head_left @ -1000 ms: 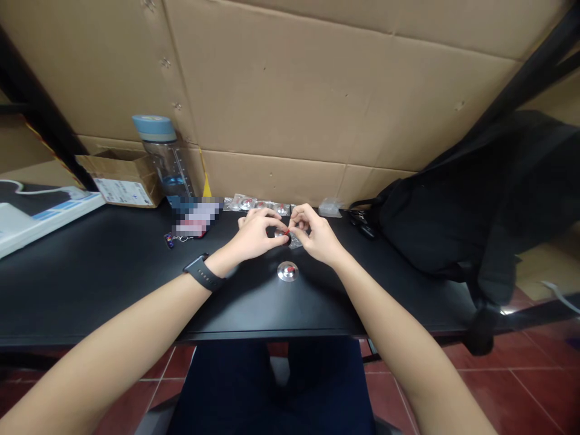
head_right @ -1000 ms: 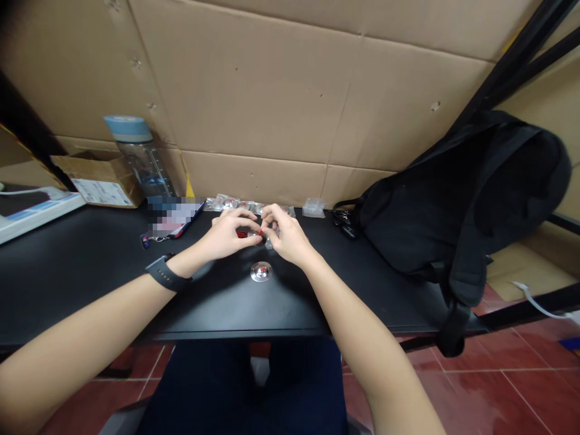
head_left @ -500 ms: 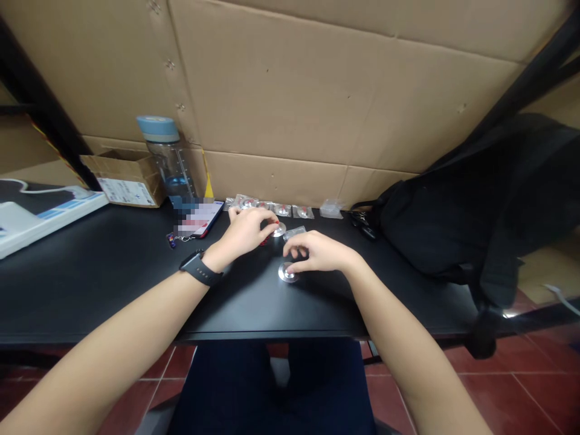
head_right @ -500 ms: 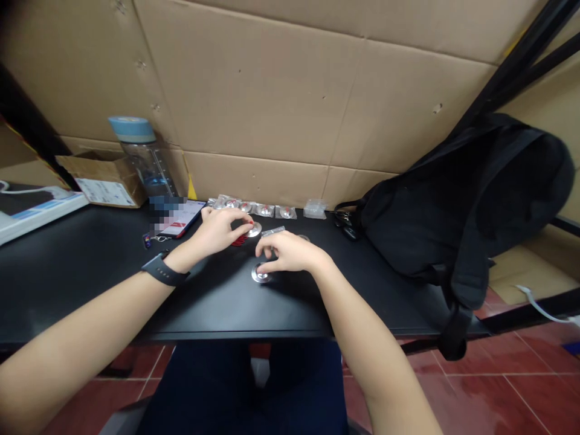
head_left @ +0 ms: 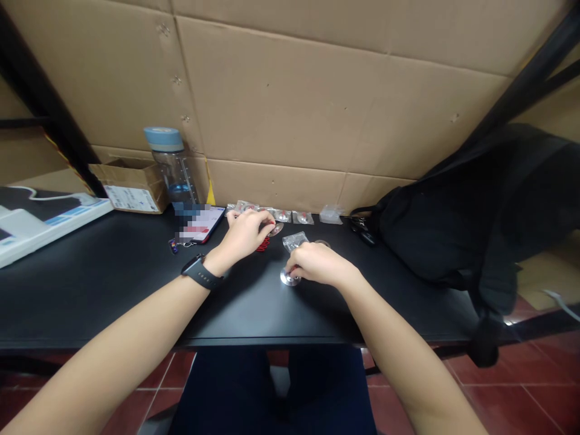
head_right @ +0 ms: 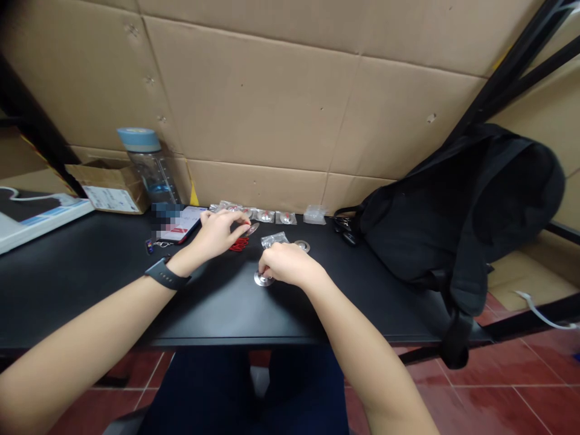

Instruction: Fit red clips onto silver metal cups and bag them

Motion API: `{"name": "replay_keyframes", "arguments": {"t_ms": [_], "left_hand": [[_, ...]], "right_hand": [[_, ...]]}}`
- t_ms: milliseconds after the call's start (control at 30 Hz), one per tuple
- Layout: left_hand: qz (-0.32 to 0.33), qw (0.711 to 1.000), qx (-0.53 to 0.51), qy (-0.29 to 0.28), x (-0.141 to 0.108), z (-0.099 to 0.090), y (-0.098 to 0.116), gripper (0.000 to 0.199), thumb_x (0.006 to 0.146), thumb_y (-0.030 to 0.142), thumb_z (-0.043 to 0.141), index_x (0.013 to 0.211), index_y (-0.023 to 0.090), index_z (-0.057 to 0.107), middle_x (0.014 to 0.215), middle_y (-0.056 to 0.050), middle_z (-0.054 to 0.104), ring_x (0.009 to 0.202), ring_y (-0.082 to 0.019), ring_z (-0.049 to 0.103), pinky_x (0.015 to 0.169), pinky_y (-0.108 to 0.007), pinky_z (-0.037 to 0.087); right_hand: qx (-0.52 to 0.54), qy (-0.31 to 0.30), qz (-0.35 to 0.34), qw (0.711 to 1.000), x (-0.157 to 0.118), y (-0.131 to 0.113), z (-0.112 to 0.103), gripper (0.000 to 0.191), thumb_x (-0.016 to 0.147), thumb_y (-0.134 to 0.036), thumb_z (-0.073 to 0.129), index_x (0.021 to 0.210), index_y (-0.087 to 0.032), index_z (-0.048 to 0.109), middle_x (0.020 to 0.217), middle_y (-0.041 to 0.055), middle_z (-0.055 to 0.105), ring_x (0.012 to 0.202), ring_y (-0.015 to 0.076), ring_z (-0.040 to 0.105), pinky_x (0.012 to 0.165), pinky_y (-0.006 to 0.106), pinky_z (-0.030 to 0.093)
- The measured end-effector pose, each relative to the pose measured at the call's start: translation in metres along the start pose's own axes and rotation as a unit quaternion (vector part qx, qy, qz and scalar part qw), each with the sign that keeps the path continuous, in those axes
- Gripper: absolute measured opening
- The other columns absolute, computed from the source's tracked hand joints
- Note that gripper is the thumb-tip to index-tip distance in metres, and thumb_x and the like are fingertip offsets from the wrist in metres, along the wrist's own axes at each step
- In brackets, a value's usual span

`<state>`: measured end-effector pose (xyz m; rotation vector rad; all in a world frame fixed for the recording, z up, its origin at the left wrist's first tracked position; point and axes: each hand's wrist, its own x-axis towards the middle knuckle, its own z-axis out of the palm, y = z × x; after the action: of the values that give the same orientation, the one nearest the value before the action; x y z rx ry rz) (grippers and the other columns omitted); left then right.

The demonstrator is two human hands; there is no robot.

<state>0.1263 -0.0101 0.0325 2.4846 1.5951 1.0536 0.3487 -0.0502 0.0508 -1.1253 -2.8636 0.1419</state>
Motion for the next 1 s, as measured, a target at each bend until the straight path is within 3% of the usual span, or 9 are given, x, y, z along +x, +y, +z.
{"name": "replay_keyframes", "arguments": {"t_ms": [200,333,467,567,667,833,1000], "left_hand": [[-0.022,0.999,-0.041,-0.001,0.001,-0.004,0.004,0.016,0.093,0.035,0.059,0.093,0.026,0.072,0.100,-0.003,0.078,0.102,-0.029,0.067,0.099,-0.049,0.030],[-0.040,0.989,-0.143,-0.018,0.003,0.001,0.000,0.018,0.092,0.039,0.061,0.094,0.025,0.071,0.099,-0.003,0.078,0.096,-0.025,0.070,0.095,-0.044,0.042],[-0.047,0.960,-0.276,-0.024,0.006,0.009,-0.002,0.025,0.088,0.046,0.066,0.093,0.021,0.070,0.102,-0.006,0.077,0.098,-0.025,0.072,0.092,-0.038,0.051],[-0.047,0.942,-0.331,-0.030,0.005,0.011,0.003,0.028,0.088,0.047,0.068,0.092,0.019,0.069,0.099,-0.007,0.076,0.096,-0.024,0.073,0.093,-0.038,0.053],[-0.045,0.935,-0.351,-0.031,0.003,0.010,0.010,0.029,0.087,0.048,0.069,0.092,0.019,0.068,0.098,-0.007,0.076,0.094,-0.025,0.073,0.093,-0.039,0.055],[-0.047,0.944,-0.327,-0.018,0.001,0.008,0.013,0.030,0.086,0.048,0.070,0.091,0.019,0.069,0.097,-0.008,0.077,0.094,-0.026,0.074,0.093,-0.040,0.055],[-0.040,0.960,-0.278,-0.015,0.001,0.008,0.011,0.025,0.087,0.045,0.069,0.091,0.021,0.071,0.099,-0.006,0.077,0.095,-0.025,0.073,0.093,-0.040,0.054]], "right_hand": [[-0.022,0.039,0.013,0.999,0.001,0.001,0.003,0.015,0.086,-0.011,0.067,0.079,-0.022,0.074,0.085,0.0053,0.074,0.077,0.0201,0.067,0.062,0.027,0.037],[0.077,0.153,0.015,0.985,0.004,0.015,0.003,0.013,0.096,-0.017,0.058,0.087,-0.021,0.067,0.096,0.0045,0.071,0.087,0.0180,0.064,0.074,0.027,0.042],[0.178,0.283,0.023,0.942,0.009,0.028,0.003,0.013,0.099,-0.020,0.054,0.090,-0.020,0.064,0.093,0.0046,0.067,0.085,0.0173,0.061,0.080,0.029,0.046],[0.228,0.335,0.011,0.914,0.012,0.030,0.004,0.013,0.099,-0.024,0.055,0.090,-0.020,0.064,0.098,0.0067,0.065,0.092,0.0186,0.062,0.083,0.031,0.050],[0.310,0.338,0.008,0.889,0.015,0.027,0.010,0.015,0.098,-0.033,0.057,0.093,-0.020,0.064,0.112,0.0096,0.063,0.096,0.0193,0.065,0.080,0.032,0.056],[0.498,0.286,0.035,0.818,0.022,0.025,0.021,0.029,0.093,-0.049,0.064,0.096,-0.020,0.059,0.116,0.0089,0.066,0.077,0.0163,0.072,0.066,0.030,0.061],[0.578,0.254,0.027,0.775,0.022,0.026,0.021,0.036,0.086,-0.046,0.074,0.110,-0.024,0.060,0.118,0.0068,0.065,0.078,0.0156,0.074,0.068,0.029,0.063]]}}
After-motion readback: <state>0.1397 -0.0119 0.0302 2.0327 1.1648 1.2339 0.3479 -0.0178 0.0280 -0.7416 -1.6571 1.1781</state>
